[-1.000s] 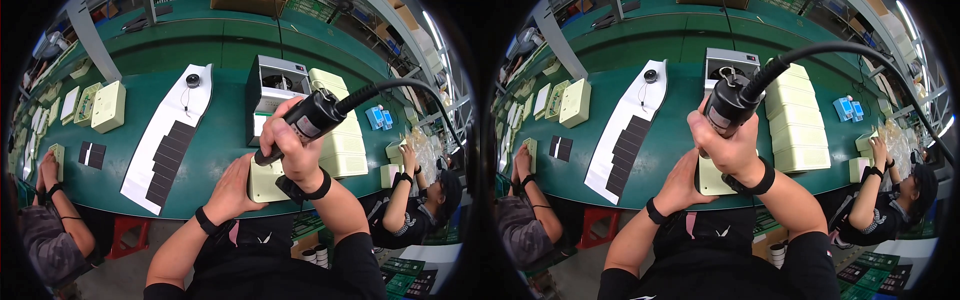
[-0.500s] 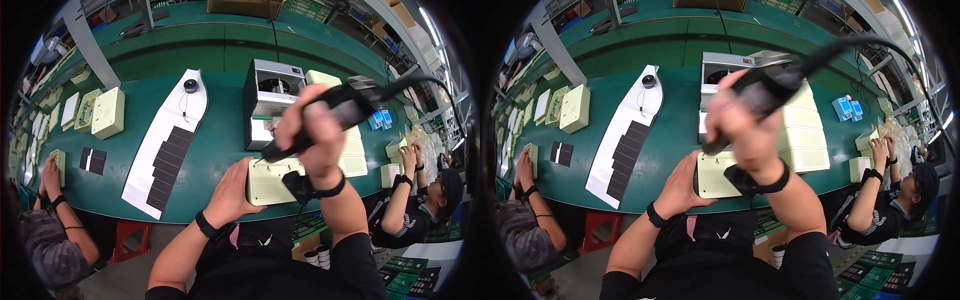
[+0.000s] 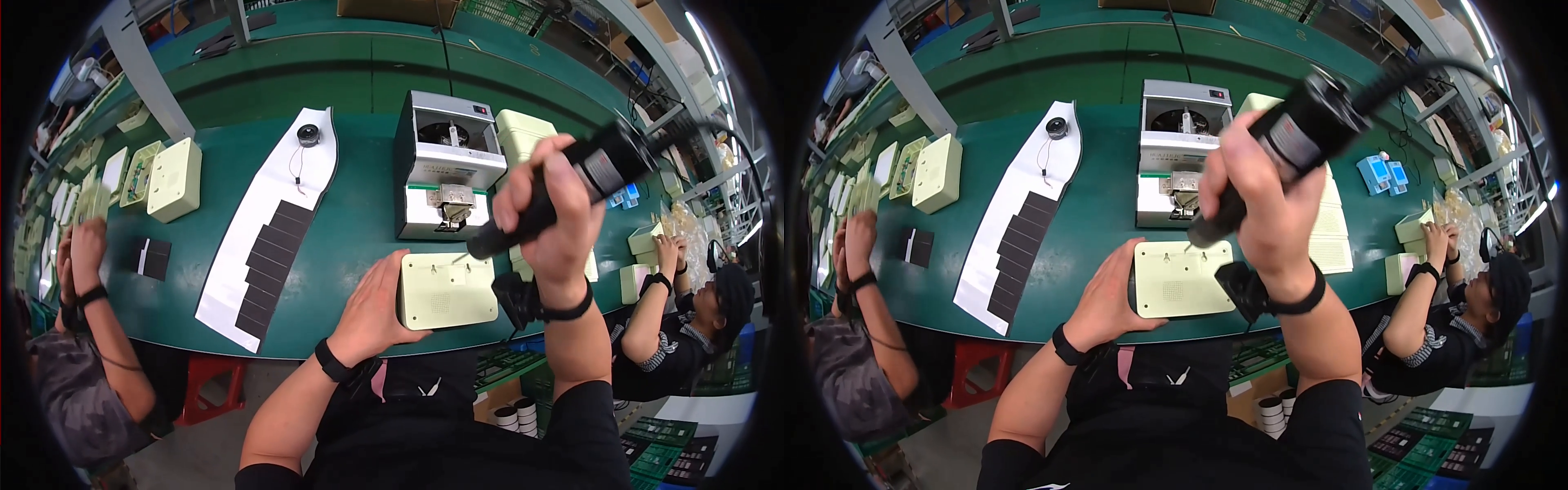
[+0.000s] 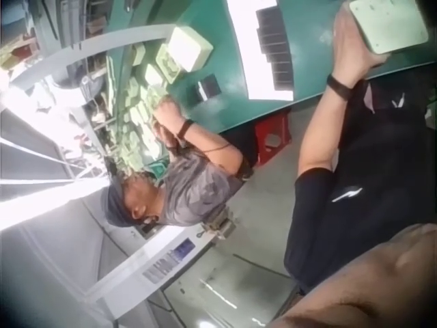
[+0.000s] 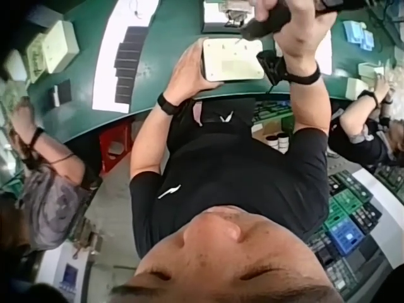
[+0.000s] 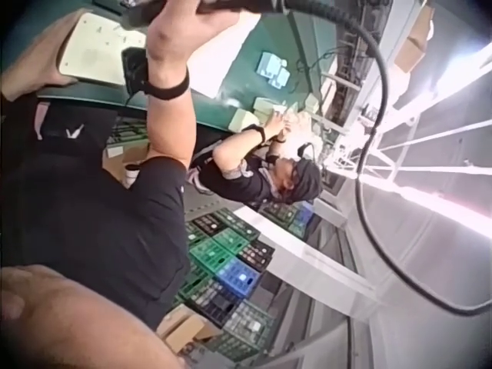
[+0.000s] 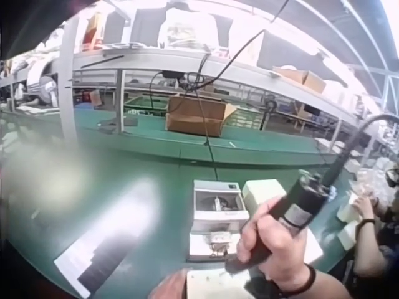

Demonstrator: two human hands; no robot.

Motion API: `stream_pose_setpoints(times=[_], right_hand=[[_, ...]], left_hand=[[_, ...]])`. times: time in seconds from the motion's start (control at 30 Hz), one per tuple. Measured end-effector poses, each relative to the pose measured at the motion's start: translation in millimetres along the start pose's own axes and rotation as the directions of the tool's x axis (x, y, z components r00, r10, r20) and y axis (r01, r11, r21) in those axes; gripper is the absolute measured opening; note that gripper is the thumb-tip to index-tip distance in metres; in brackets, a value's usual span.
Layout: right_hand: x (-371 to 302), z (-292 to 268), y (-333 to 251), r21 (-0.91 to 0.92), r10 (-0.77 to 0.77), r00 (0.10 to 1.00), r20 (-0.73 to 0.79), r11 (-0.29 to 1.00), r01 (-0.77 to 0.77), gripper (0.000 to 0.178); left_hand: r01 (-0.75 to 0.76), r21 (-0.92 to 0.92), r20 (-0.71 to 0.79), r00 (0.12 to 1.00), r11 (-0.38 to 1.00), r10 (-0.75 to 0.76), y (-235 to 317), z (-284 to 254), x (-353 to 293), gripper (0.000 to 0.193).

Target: Assembling electronic components into plastic housings using an electric screwdriver.

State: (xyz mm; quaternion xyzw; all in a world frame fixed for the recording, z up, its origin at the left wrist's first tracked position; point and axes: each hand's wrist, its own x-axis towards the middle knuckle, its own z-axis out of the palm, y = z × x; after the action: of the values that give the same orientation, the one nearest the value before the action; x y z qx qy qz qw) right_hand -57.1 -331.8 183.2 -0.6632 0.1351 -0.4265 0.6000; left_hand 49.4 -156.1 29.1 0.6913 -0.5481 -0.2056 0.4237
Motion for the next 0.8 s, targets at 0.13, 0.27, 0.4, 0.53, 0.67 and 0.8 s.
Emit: stream_pose_setpoints(times=[0.13,0.27,0.4,0.53,0.67,0.8], right_hand=[[-25,-9,-5,0.106,-0.037,0.997,0.061,0.994,0.03,0.029],[-34,-6,-3,0.113,-0.019,0.997,0.077,0.994,0.01,0.031],[-43,-8,16,0.072,0.009,0.999,0.038,0.997,-0.011,0.03],[-52,-6,33,0.075,0.023,0.995,0.096,0.997,-0.03,0.03],[-49,-6,37,0.088,0.051,0.996,0.072,0.994,-0.058,0.03],[-54,-7,38,0.104,0.037,0.994,0.101,0.993,-0.048,0.03]], left_hand=[[0.014,-0.002,0.003,1.0,1.0,-0.014,1,0,0,0.11],[0.031,-0.002,0.014,0.999,1.0,-0.031,0,1,-1,0.11],[0.012,0.0,0.008,1.0,1.0,-0.012,4,2,1,0.111],[0.014,-0.005,0.016,1.0,1.0,-0.014,2,1,1,0.111],[0.018,-0.007,0.021,1.0,1.0,-0.018,2,1,1,0.11],[0.011,-0.005,0.01,1.0,1.0,-0.011,3,1,1,0.11]])
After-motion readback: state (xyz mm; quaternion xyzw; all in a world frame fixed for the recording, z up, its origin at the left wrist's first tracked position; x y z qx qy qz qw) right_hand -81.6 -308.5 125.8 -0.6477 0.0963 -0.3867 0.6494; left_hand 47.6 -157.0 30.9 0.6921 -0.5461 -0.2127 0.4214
